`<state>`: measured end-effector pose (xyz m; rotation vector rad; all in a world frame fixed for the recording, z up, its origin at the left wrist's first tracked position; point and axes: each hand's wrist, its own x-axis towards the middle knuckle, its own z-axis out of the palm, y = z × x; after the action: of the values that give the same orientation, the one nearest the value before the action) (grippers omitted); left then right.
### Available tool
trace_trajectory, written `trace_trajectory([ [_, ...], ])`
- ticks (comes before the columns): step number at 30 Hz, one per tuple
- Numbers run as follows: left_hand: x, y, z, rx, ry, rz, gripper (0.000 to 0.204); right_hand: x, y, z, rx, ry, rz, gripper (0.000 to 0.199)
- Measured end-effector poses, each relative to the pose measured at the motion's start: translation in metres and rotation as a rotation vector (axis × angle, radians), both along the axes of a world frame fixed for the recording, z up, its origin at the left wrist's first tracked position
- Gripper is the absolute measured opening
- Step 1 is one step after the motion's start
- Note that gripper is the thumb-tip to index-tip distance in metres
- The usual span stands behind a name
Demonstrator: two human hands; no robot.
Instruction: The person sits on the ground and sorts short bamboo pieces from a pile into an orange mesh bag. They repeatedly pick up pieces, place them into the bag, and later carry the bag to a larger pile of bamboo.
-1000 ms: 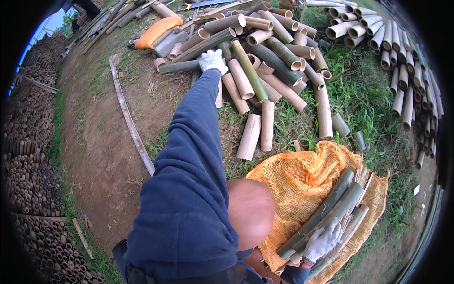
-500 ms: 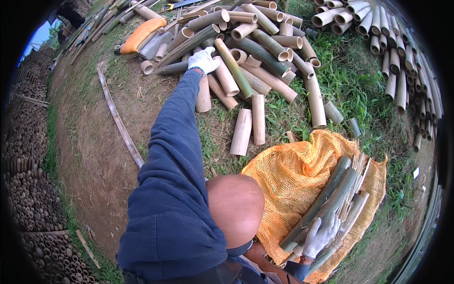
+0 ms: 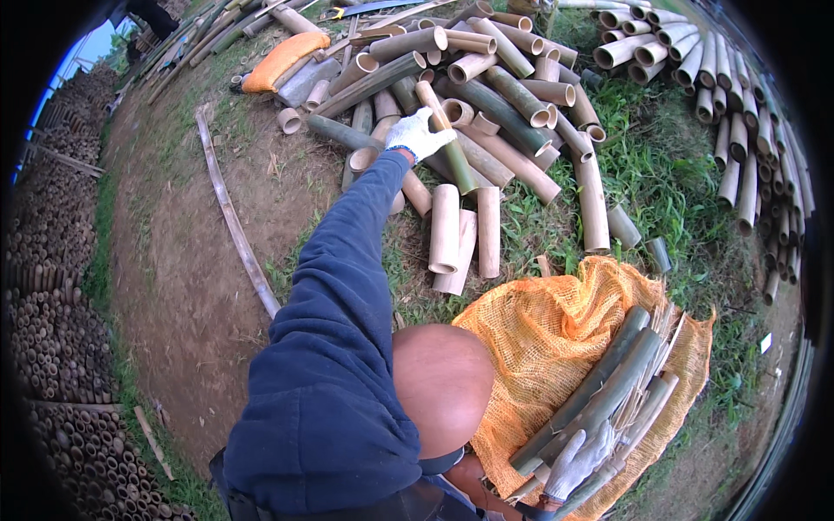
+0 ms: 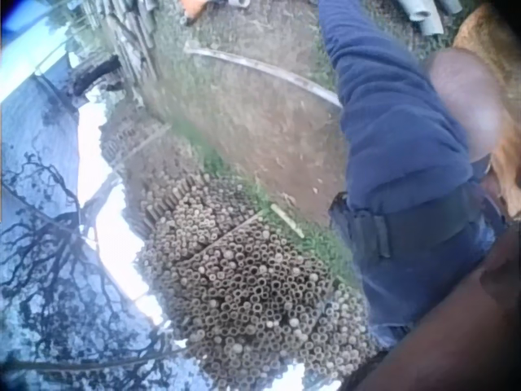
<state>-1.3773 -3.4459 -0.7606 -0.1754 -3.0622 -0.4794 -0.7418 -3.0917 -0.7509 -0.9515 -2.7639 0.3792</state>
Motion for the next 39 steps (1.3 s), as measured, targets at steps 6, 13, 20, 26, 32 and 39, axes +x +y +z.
trace_trajectory([
  [6, 0.009, -0.077, -0.026, -0.048, -0.107, 0.76, 0.108, 0.011, -0.004, 0.01, 0.016, 0.07, -0.053, 0.06],
  [13, 0.04, -0.191, -0.068, 0.819, -0.082, 0.839, 0.151, 0.013, 0.0, -0.003, -0.068, 0.055, -0.056, 0.061],
  [20, 0.045, -0.183, -0.08, 0.667, -0.113, 0.48, 0.133, 0.008, 0.005, -0.01, -0.235, 0.128, -0.063, 0.06],
  [26, 0.042, -0.142, -0.068, 0.788, -0.324, 0.552, 0.137, 0.003, 0.002, -0.005, -0.2, 0.081, -0.05, 0.06],
  [32, 0.049, -0.14, -0.067, 0.825, -0.369, 0.522, 0.13, 0.001, -0.006, 0.001, -0.163, 0.088, -0.043, 0.061],
  [39, 0.073, -0.121, -0.094, 1.092, -0.327, 0.455, 0.15, -0.006, 0.001, 0.004, -0.184, 0.133, -0.046, 0.062],
])
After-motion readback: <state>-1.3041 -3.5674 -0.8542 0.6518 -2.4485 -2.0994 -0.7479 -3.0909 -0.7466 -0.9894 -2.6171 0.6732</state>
